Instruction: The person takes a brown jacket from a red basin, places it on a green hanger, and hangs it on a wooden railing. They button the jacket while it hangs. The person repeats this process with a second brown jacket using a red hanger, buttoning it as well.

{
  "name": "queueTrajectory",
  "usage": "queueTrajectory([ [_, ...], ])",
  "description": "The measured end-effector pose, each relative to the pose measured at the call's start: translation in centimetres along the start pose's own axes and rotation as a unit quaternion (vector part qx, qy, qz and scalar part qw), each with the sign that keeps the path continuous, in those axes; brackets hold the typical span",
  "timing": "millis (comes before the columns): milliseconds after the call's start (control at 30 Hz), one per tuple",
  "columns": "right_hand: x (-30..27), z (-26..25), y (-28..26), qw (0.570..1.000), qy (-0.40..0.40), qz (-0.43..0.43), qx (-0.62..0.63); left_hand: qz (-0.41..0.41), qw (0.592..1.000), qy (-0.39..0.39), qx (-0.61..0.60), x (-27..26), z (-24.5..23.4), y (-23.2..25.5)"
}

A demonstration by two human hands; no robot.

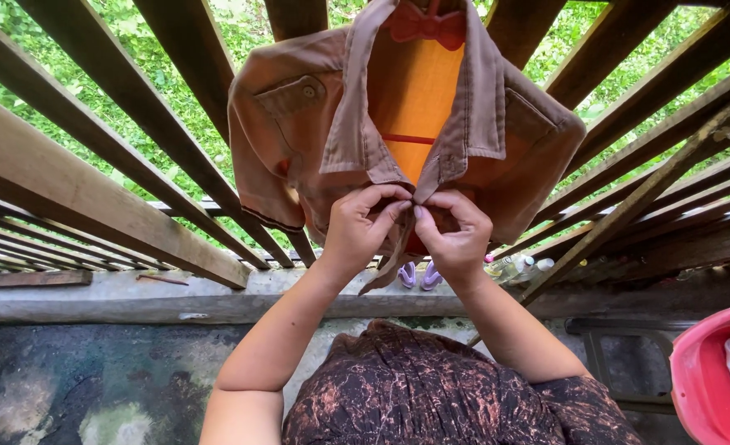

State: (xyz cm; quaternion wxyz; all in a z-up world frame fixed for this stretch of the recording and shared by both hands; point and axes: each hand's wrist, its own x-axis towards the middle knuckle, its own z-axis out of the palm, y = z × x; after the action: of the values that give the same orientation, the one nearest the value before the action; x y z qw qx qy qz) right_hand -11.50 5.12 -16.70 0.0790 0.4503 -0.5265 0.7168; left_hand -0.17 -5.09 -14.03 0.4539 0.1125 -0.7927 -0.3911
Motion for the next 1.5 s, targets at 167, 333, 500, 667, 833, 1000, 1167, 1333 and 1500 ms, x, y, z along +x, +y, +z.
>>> queueTrajectory([
  [167,-0.4,-0.7,1.8,0.999,-0.019,-0.034,-0.009,-0.003,1.0,0.013,0.005,0.1,0.3,0.1],
  [333,0.7,-0.3,0.4,0.998,-0.015,-0.058,-0.014,-0.03,0.999,0.028,0.0,-0.1,0.4,0.8],
  [500,0.8,0.1,0.2,0.995,-0.002,-0.085,-0.056,-0.037,0.998,0.05,-0.011,-0.1,0.8,1.1],
  [667,0.8,0.4,-0.4,0.991,-0.004,-0.122,-0.063,-0.023,0.998,0.06,-0.004,-0.4,0.7,0.8],
  [833,1.6,-0.1,0.0,0.988,-0.034,-0.146,-0.025,-0.029,0.998,0.037,-0.046,-0.3,0.6,-0.3],
  [1000,2.2,-1.2,0.8,0.983,-0.09,-0.159,-0.023,-0.048,0.995,0.003,-0.082,0.1,0.2,-0.1],
  [1167,2.7,-2.3,2.1,0.955,-0.035,-0.262,-0.134,-0.029,0.997,0.014,-0.071,0.4,-0.9,0.3],
  [1333,6.6,-8.0,3.4,0.887,0.105,-0.377,-0.246,0.057,0.992,0.109,0.03,1.8,-4.9,-0.6],
  [1500,8.4,-11.7,3.7,0.954,0.013,-0.132,-0.269,0.184,0.925,0.212,0.256,6.8,-10.9,-1.1],
])
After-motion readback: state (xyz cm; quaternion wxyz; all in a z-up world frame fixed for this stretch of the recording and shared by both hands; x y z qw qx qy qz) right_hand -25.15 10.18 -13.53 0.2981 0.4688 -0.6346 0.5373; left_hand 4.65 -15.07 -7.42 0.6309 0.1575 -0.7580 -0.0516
